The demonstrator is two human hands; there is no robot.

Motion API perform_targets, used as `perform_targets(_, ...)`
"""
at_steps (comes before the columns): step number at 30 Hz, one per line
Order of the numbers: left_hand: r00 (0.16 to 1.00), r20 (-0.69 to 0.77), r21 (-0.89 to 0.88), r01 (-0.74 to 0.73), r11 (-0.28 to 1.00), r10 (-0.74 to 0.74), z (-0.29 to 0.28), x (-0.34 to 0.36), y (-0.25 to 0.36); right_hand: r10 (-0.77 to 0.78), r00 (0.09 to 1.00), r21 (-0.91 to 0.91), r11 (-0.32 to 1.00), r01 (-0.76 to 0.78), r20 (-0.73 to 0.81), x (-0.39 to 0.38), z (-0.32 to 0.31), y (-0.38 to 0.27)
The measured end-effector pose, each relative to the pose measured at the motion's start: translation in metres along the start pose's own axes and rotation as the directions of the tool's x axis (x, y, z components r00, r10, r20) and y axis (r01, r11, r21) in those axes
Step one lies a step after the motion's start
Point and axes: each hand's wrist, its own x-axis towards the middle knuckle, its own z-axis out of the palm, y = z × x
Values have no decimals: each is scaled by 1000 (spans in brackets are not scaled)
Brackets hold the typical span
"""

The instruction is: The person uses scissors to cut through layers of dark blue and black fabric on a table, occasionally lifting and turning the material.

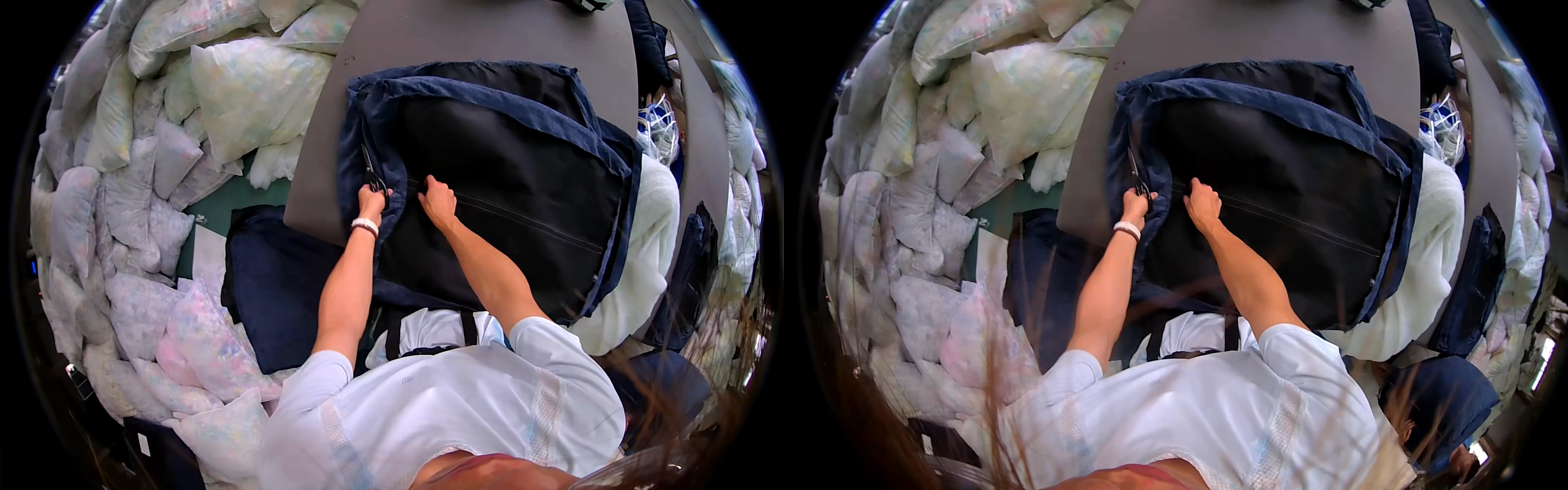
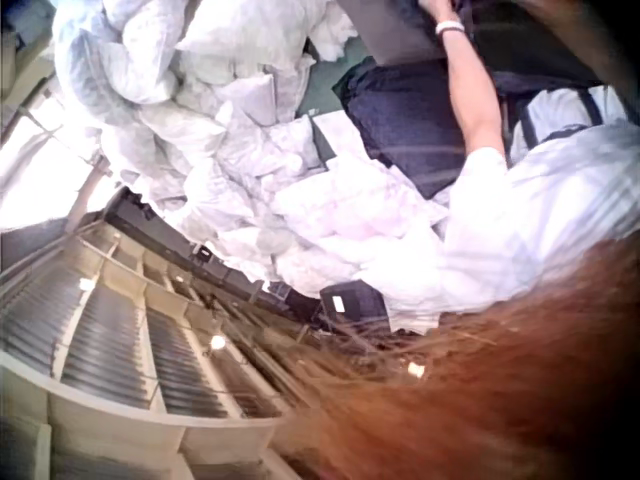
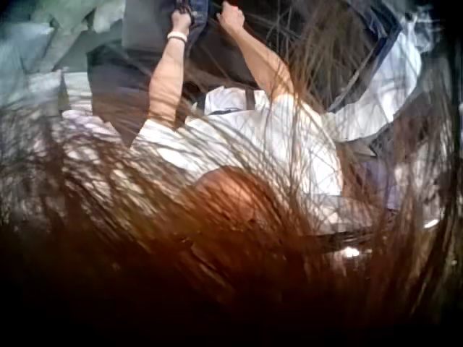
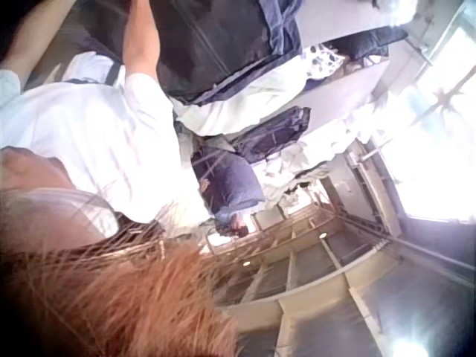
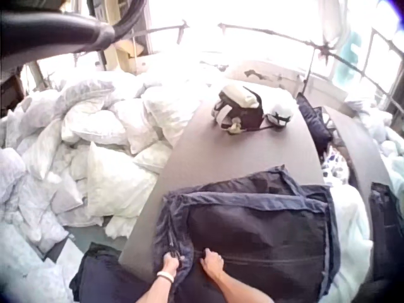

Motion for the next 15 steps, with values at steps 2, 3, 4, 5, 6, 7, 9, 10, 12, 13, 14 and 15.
perform_targets(2, 993, 32, -119, -109, 987, 114, -6, -17, 9, -8, 996, -127, 992, 19, 88, 8, 3, 10)
perform_targets(3, 996, 19, -148, -79, 986, 83, -14, -26, 15, -55, 994, -101, 993, 65, 94, 11, 2, 14)
perform_targets(4, 996, 18, -177, -79, 981, 83, -23, -38, 19, -220, 966, -61, 971, 230, 137, 10, 1, 19)
perform_targets(5, 989, 64, -242, -114, 964, 133, -32, -52, 23, -370, 920, -57, 924, 379, 130, 9, -2, 23)
perform_targets(6, 990, 69, -310, -99, 946, 126, -39, -65, 27, -502, 845, 9, 860, 510, 185, 5, -5, 26)
perform_targets(7, 997, 16, -286, -69, 956, 76, -44, -77, 33, -543, 820, 53, 838, 543, 182, 1, -8, 28)
perform_targets(9, 989, 124, -316, -40, 948, 83, -48, -97, 43, -554, 816, 40, 830, 556, 162, -8, -13, 28)
perform_targets(10, 985, 152, -316, -33, 948, 85, -47, -104, 47, -525, 845, 95, 851, 517, 102, -14, -13, 27)
perform_targets(12, 988, 135, -304, -25, 952, 69, -41, -115, 54, -490, 871, 227, 852, 472, 28, -27, -12, 22)
perform_targets(13, 979, 184, -301, -26, 953, 85, -38, -119, 56, -423, 897, 361, 823, 439, -127, -33, -11, 20)
perform_targets(14, 974, 195, -330, -43, 943, 113, -36, -122, 58, -283, 949, 388, 866, 315, -140, -40, -10, 17)
perform_targets(15, 970, 191, -322, -82, 943, 150, -34, -125, 59, -312, 942, 379, 863, 334, -120, -47, -10, 15)
